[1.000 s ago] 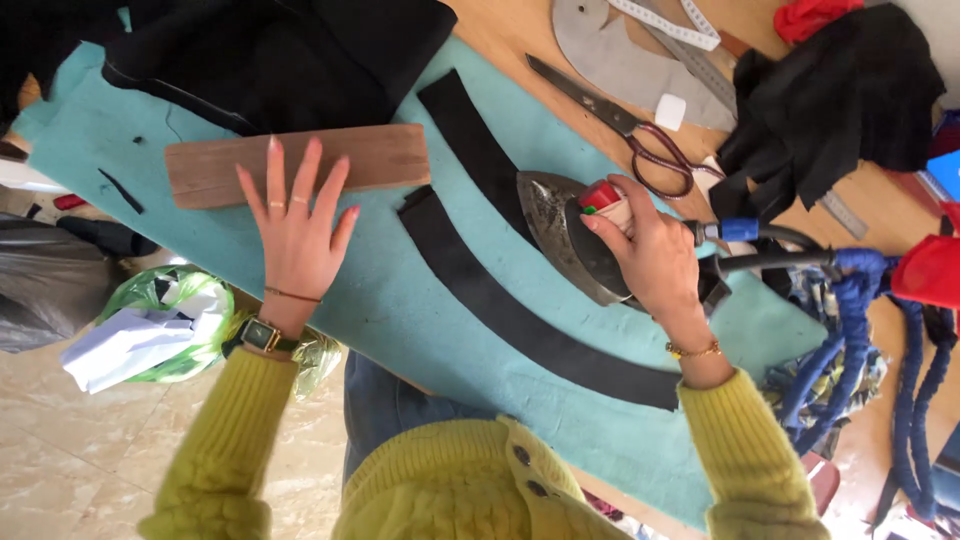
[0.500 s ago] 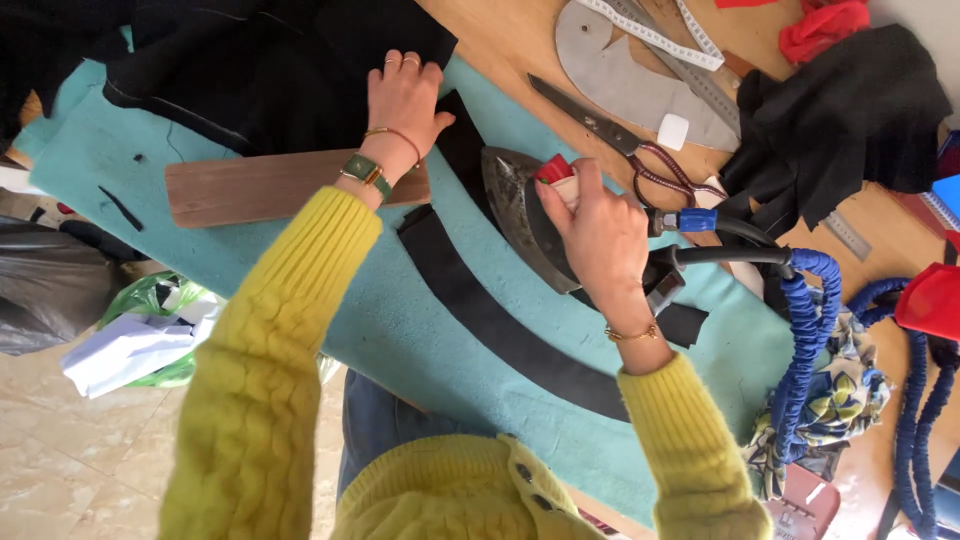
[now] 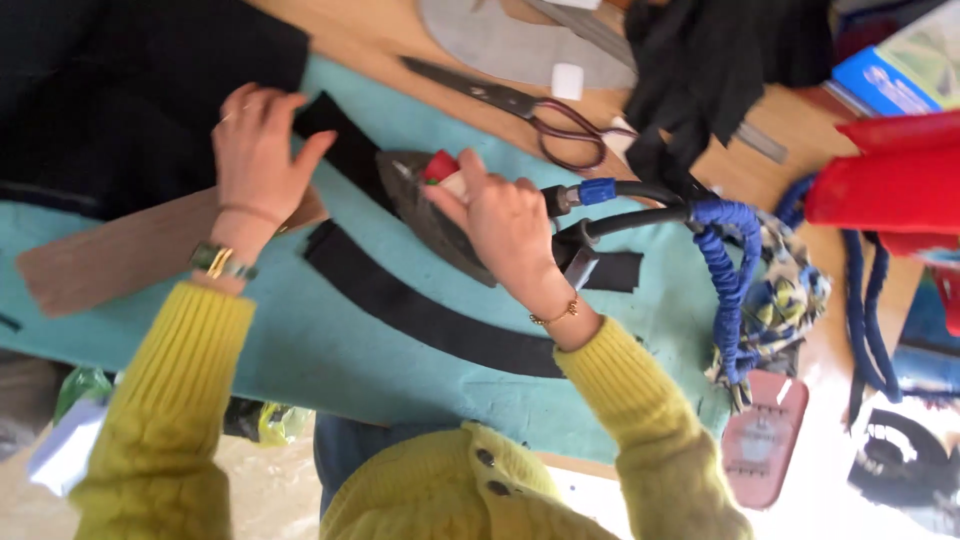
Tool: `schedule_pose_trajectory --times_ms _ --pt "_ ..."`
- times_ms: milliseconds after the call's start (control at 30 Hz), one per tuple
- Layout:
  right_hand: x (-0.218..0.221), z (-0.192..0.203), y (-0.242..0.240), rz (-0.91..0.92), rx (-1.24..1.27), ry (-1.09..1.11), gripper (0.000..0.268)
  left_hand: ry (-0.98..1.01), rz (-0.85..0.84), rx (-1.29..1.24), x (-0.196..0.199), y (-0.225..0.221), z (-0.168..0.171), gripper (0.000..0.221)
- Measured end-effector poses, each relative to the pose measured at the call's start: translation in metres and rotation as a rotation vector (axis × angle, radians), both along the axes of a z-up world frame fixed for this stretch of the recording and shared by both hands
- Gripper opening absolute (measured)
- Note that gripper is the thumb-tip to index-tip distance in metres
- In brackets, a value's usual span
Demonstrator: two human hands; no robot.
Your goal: Ironing and pressing black fabric pieces using a steam iron and a wooden pressing block on an ironing board.
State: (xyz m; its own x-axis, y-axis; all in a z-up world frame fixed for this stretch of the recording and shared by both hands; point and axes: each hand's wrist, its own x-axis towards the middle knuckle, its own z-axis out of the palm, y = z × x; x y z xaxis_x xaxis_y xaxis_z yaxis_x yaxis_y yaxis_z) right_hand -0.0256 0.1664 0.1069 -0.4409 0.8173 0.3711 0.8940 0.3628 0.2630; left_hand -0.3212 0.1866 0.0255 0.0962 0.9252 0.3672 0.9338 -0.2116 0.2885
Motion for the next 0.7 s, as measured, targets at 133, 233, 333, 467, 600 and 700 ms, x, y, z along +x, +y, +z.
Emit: schedule_pose_trajectory --times_ms 133,233,333,467,600,700 --pt "0.038 0.010 -0.013 0.088 -0.060 -0.004 0.061 0.000 -0.001 0.037 0.004 -0.010 0.003 0.036" --pt "0.082 0.013 -0.021 0.156 -0.181 -0.012 0.054 0.049 0.004 0.011 0.005 -0.009 0.002 0.033" --pt "0.140 0.011 -0.028 0.204 -0.311 -0.084 0.052 0.050 0.011 0.034 0.005 -0.010 0.003 0.033" --pt "0.213 0.022 -0.028 0.372 -0.420 0.015 0.049 0.048 0.020 0.014 0.006 -0.010 0.004 0.033" --pt "0.273 0.016 -0.029 0.364 -0.408 0.046 0.052 0.020 0.012 -0.013 0.009 -0.011 0.009 0.033" --pt "0.310 0.002 -0.032 0.326 -0.407 0.057 0.066 -0.005 -0.036 0.051 0.011 -0.015 0.022 0.034"
